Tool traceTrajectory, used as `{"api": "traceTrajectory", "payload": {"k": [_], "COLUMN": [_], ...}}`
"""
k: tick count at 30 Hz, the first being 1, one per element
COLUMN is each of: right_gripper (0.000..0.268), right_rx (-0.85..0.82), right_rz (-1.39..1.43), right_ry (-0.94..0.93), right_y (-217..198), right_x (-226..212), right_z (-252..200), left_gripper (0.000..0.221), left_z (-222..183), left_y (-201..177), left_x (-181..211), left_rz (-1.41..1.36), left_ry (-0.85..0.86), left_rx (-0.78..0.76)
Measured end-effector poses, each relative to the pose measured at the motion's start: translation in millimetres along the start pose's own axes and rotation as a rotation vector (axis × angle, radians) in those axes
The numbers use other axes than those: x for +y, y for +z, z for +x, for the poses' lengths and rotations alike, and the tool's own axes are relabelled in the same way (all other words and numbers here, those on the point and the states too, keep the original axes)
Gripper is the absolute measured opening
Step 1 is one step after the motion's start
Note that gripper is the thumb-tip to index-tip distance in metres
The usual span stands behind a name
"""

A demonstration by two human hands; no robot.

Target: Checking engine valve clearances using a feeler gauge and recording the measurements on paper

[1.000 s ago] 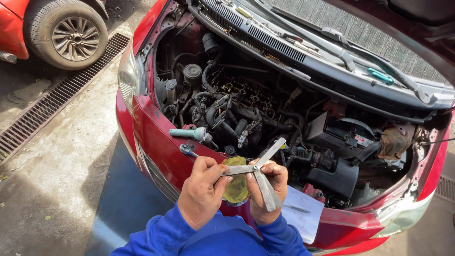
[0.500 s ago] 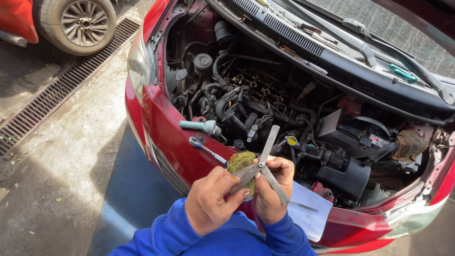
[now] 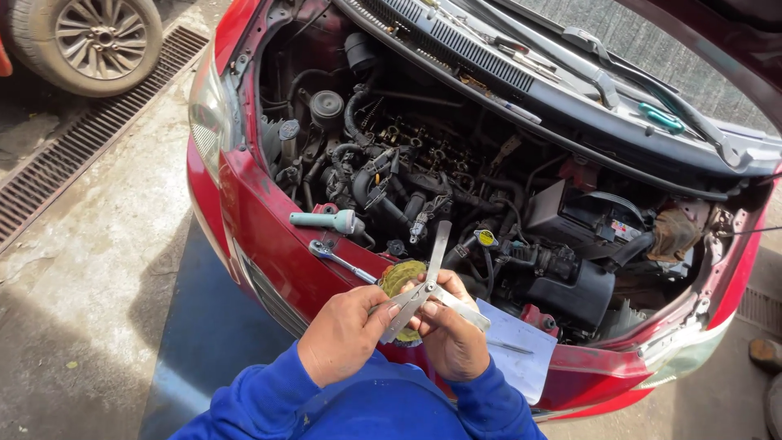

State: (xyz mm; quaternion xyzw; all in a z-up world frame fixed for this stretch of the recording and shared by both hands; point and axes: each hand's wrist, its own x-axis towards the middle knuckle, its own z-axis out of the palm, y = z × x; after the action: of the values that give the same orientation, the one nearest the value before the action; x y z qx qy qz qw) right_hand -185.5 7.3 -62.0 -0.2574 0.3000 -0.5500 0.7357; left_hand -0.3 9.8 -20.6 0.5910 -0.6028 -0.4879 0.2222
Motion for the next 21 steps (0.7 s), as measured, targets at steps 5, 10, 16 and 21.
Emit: {"api": "traceTrajectory", "payload": {"k": [5,10,16,21], "right_gripper": [0.029,0.04,0.029,0.057], "right_rx": [0.081,-0.081,0.065,0.121], "right_rz": [-0.092,-0.183,-0.171,-0.079], "right_ry": [0.033,0.176,0.251,0.265], "right_y": [-10,-14,0,-2], "right_x": [-5,-23,-23,-24], "right_z": [0,1,0,1], "left_gripper": [0.016,0.014,0.008,0.017], "left_z": [-2,15,27,26], "left_y": [-20,-29,-30,-29], "left_x": [16,4,8,-7], "left_rz": [-0.023,-0.323,-0.702,-0.759], "left_ry": [-0.047,-0.004,-0.115,-0.175], "left_rx": [-0.038,-0.072,-0.023,-0.201]}}
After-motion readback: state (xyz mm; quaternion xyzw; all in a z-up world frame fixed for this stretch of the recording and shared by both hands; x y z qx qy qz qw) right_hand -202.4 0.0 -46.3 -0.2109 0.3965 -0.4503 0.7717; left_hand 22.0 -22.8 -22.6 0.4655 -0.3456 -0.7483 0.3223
